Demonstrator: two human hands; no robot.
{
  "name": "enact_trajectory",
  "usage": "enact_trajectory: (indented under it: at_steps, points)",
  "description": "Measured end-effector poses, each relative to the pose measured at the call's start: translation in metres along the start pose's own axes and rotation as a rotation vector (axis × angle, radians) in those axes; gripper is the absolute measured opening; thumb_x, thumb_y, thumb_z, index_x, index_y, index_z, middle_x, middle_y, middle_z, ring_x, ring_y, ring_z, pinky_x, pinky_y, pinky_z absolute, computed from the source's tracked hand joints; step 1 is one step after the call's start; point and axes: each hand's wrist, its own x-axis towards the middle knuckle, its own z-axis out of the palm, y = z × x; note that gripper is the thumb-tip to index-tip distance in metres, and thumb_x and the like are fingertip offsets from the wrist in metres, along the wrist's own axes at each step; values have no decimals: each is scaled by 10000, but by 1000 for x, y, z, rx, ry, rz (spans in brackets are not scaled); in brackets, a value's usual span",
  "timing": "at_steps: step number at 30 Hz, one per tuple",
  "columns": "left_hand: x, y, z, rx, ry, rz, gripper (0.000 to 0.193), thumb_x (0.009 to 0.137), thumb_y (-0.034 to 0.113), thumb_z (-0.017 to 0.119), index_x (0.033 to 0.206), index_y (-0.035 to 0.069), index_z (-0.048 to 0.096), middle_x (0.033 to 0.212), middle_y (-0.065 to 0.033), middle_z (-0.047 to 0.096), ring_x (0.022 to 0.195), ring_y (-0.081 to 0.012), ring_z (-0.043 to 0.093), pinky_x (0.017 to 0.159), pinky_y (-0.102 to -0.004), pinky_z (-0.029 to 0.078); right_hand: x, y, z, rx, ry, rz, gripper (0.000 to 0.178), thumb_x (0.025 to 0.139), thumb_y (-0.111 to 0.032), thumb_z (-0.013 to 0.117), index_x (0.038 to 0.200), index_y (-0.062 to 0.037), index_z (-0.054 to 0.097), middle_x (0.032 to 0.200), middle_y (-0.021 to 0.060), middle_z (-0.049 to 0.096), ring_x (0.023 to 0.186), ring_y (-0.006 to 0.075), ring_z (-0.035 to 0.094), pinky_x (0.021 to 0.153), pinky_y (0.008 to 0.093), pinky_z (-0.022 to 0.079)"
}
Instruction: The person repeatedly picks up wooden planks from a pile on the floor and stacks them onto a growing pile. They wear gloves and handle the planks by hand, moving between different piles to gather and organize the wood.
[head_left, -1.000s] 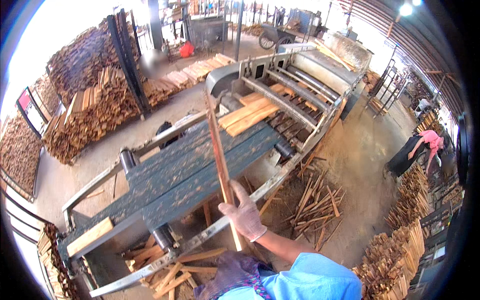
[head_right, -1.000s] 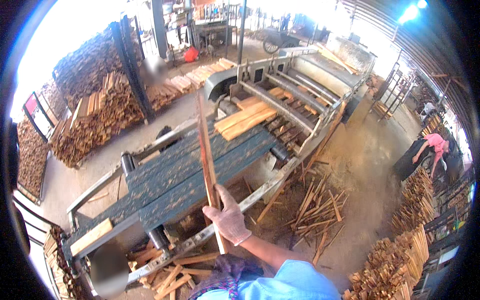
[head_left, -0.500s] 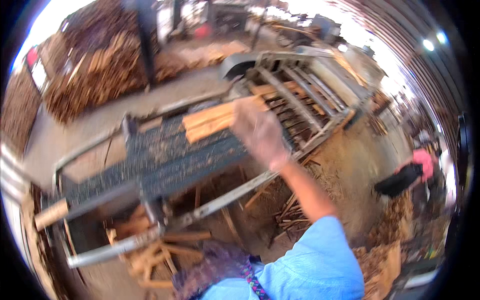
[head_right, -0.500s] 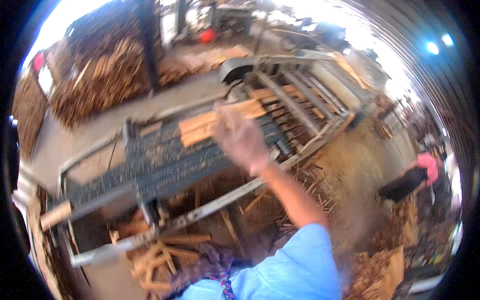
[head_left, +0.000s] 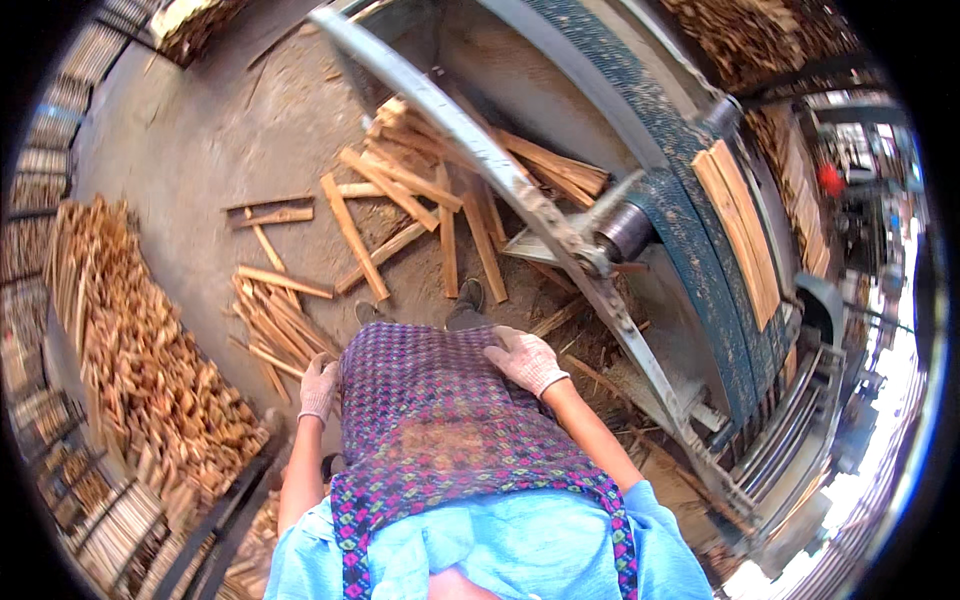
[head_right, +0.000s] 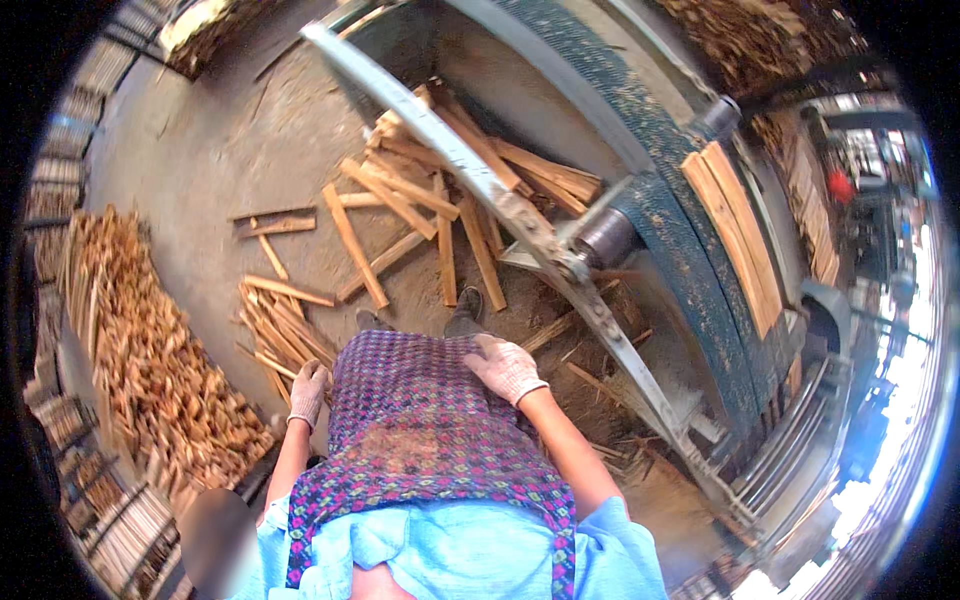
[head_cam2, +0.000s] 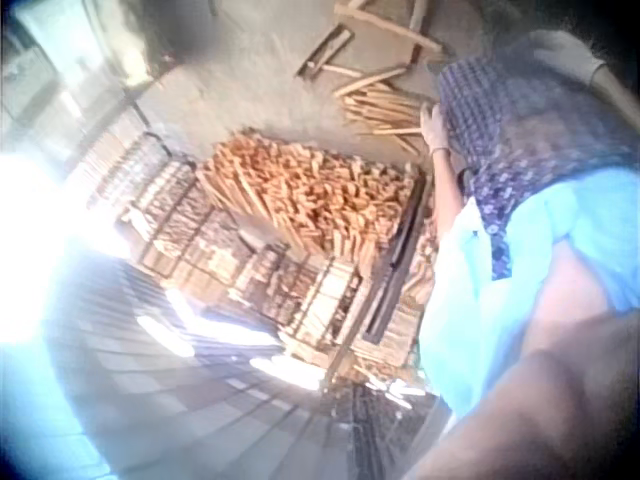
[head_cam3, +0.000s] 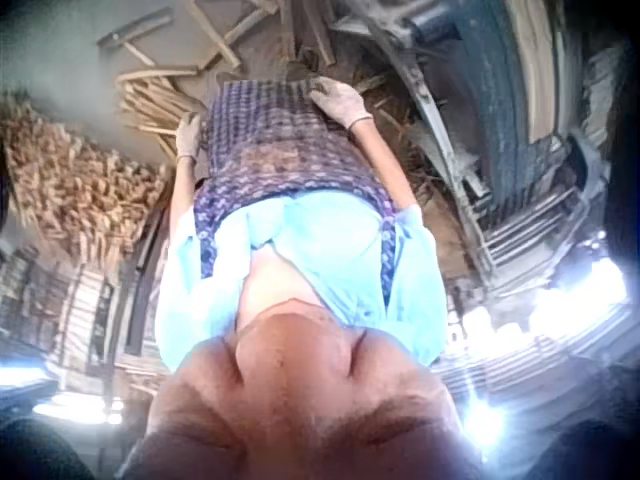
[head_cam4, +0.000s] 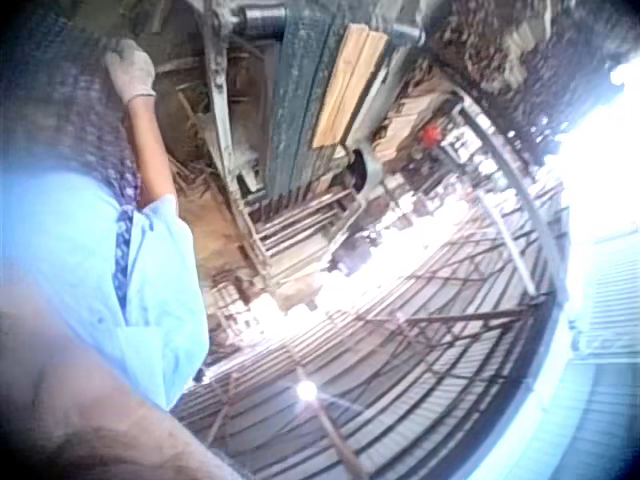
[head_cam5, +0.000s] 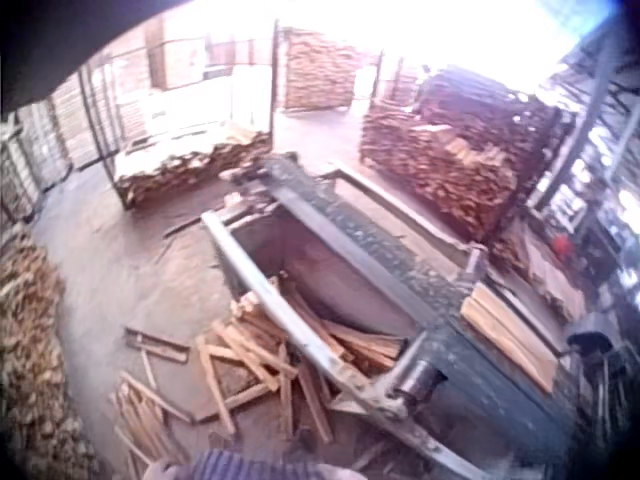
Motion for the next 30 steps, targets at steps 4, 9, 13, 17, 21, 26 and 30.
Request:
enact_trajectory:
  at_steps: [4,9,13,17,21,26,30]
  points:
    - [-35,-79,16,5,90,-191,414,951,213,632,1314,14,659,966,-100,736,843,-201,693,758,-351,547,21,43,20,-64,-152,165,574,910,-456,646,1324,-59,653,1234,264,690,1199,411,646,1021,487,502]
    - [26,-150,19,-101,169,-157,483,959,194,674,1390,-9,597,1262,-191,704,1151,-273,680,994,-372,517,109,54,80,-55,-146,244,619,908,-465,662,1342,-24,633,1278,253,682,1233,408,629,1050,472,492]
    - [61,-109,44,-86,139,-93,504,971,124,659,1441,-18,546,1360,-185,661,1233,-279,646,1064,-367,483,185,71,124,-23,-80,337,626,885,-455,690,1328,-16,627,1244,260,690,1223,413,633,1017,453,506]
    - [111,-78,114,-211,-81,-192,547,944,96,674,1462,0,524,1352,-197,659,1258,-284,636,1086,-374,469,302,200,199,-202,-111,233,595,873,-431,697,1308,-31,630,1212,268,697,1186,426,647,981,457,523]
    - [194,-106,219,40,-348,-73,564,955,249,638,1460,20,533,1259,-222,693,1189,-329,668,1037,-399,495,413,252,244,-196,24,569,616,894,-439,688,1291,26,617,1239,303,670,1186,442,643,982,474,525]
    - [364,-121,375,226,-631,-52,652,926,374,650,1447,3,522,1297,-294,653,1226,-439,624,1047,-467,483,508,339,269,-215,151,871,674,884,-434,706,1301,84,597,1266,324,658,1201,447,645,1001,463,530]
    - [475,-98,493,155,-459,165,682,912,438,677,1432,22,533,1288,-297,655,1203,-444,635,1030,-498,482,548,424,281,-17,115,803,668,848,-416,721,1277,88,628,1215,331,679,1182,444,659,996,469,526]
